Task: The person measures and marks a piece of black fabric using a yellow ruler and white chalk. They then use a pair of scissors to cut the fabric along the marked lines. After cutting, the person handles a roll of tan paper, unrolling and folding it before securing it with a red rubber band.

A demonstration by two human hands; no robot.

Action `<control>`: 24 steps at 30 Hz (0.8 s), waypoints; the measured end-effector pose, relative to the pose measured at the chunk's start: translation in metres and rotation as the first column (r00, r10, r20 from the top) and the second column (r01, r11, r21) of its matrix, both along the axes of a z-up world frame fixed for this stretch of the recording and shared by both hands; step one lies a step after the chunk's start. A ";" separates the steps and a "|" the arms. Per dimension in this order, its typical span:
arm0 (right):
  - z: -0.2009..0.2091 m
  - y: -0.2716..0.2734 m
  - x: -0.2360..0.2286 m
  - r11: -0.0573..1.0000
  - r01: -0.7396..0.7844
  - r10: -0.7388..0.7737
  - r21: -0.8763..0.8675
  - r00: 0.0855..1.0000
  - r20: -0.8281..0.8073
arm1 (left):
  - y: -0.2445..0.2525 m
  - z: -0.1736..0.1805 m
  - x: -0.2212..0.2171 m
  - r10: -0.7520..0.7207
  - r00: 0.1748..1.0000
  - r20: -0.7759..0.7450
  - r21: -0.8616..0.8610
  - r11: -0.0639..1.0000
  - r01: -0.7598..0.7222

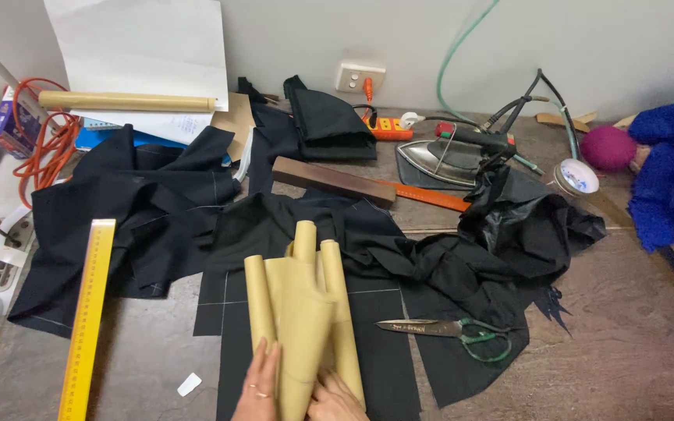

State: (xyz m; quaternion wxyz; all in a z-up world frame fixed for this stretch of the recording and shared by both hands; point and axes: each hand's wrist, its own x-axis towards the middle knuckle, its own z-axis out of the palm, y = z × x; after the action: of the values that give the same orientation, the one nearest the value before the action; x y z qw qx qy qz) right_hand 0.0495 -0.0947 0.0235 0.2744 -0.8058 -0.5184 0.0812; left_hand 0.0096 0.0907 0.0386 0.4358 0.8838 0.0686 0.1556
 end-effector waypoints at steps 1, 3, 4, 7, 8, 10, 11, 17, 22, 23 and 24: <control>0.013 0.010 0.026 0.997 -0.052 0.053 -0.051 0.999 0.010 | -0.014 0.022 -0.004 0.103 0.989 -0.103 0.198 0.977 -0.081; 0.010 0.001 0.031 0.998 -0.004 0.001 -0.064 0.998 -0.057 | 0.011 0.037 0.012 -0.083 0.996 0.035 -0.114 0.990 0.087; 0.008 -0.005 0.035 0.996 0.040 -0.050 -0.083 0.991 -0.122 | 0.022 0.045 0.022 -0.212 0.951 0.223 -0.386 0.877 0.286; 0.043 -0.010 0.040 0.987 0.145 -0.127 0.076 0.971 -0.205 | 0.037 0.009 0.008 0.077 0.950 -0.303 -0.260 0.952 -0.160; 0.053 -0.014 0.041 0.987 0.146 -0.129 0.073 0.970 -0.205 | 0.040 0.007 0.008 0.075 0.950 -0.303 -0.263 0.952 -0.159; 0.072 -0.019 0.044 0.922 0.387 -0.360 -0.011 0.846 -0.393 | 0.049 0.005 0.009 0.107 0.923 -0.369 -0.197 0.962 -0.191; 0.075 -0.020 0.047 0.922 0.386 -0.359 -0.010 0.847 -0.393 | 0.046 0.017 0.011 0.109 0.923 -0.369 -0.196 0.962 -0.192; 0.095 -0.025 0.060 0.677 0.732 -0.603 0.076 0.611 -0.513 | 0.025 0.034 0.023 0.071 0.902 -0.425 -0.011 0.996 -0.084; 0.092 -0.021 0.066 0.808 0.569 -0.562 -0.156 0.662 -0.496 | 0.008 0.012 0.033 -0.069 0.967 -0.246 -0.041 0.997 0.061; 0.089 -0.023 0.066 0.808 0.567 -0.562 -0.158 0.662 -0.496 | 0.005 0.021 0.035 -0.068 0.967 -0.247 -0.042 0.997 0.060; 0.085 -0.025 0.066 0.817 0.552 -0.556 -0.169 0.672 -0.490 | 0.002 0.031 0.037 -0.073 0.939 -0.335 -0.075 0.996 0.051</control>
State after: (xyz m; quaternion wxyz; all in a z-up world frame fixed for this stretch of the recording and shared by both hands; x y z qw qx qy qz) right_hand 0.1158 -0.1196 0.1089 0.4124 -0.8727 -0.1557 0.2100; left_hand 0.0466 0.0928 0.0692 0.4507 0.8845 0.1192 -0.0142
